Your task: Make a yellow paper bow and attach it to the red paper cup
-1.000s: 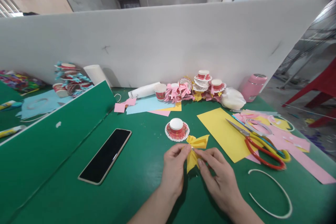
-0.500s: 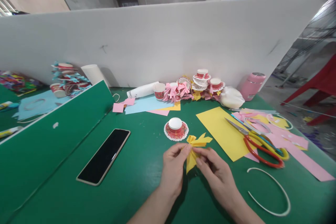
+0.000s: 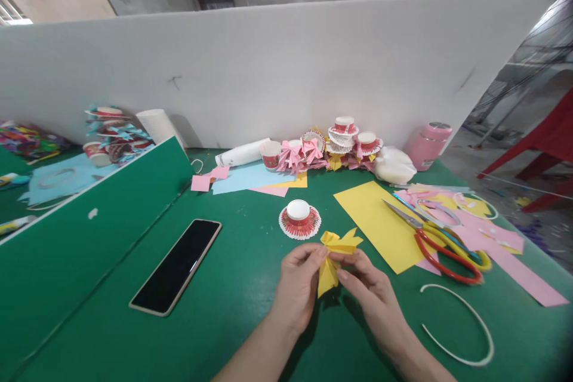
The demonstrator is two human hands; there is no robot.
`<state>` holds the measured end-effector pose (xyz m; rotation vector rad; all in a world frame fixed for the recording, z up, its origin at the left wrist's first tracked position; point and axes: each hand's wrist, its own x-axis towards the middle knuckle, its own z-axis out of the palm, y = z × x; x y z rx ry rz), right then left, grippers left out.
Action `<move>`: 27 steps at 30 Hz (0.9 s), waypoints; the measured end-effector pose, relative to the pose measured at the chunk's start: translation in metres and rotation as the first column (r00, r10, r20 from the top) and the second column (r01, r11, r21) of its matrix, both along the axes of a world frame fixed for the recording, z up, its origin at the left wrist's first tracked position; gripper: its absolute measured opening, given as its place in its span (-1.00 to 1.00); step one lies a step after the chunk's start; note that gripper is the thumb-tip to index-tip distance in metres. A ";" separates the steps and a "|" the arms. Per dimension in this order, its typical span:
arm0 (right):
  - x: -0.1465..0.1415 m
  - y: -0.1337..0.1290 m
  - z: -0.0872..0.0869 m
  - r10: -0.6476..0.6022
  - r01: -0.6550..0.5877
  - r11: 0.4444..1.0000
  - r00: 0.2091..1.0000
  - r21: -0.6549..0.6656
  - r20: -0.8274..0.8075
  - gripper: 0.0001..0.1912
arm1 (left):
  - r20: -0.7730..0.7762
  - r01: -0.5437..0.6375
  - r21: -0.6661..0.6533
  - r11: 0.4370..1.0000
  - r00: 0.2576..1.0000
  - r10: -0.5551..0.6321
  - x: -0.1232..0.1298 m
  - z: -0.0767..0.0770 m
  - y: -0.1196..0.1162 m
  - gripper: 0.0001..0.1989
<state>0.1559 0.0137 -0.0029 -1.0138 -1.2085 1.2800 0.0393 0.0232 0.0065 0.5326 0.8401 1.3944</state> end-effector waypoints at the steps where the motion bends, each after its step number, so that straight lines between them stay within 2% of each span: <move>1: 0.000 0.000 0.000 0.003 -0.003 1.000 1.000 -0.015 -0.004 -0.78 | 0.008 0.004 -0.005 1.000 1.000 -0.004 0.000 0.000 0.000 -0.91; 5: -0.003 0.000 -0.002 -0.001 -0.005 0.996 0.998 -0.092 -0.060 -0.75 | 0.020 0.017 -0.039 0.999 1.000 -0.017 0.000 0.002 -0.001 -0.91; 9: -0.008 -0.001 -0.001 -0.013 -0.023 0.981 0.983 -0.191 -0.185 -0.72 | 0.015 0.025 -0.069 0.997 1.000 -0.025 0.001 0.003 -0.001 -0.90; 15: -0.009 -0.003 -0.002 -0.017 -0.073 0.961 0.947 -0.266 -0.320 -0.73 | 0.006 0.006 -0.057 0.998 1.000 -0.006 0.001 0.002 -0.002 -0.90; 22: -0.007 -0.004 0.001 0.000 -0.266 0.889 0.815 -0.374 -0.580 -0.80 | -0.044 0.010 -0.074 0.997 0.999 -0.013 0.000 0.004 -0.002 -0.86; 27: -0.006 -0.003 0.009 0.002 -0.371 0.834 0.741 -0.407 -0.671 -0.89 | -0.008 0.048 -0.086 0.995 0.999 -0.049 0.000 0.005 -0.003 -0.86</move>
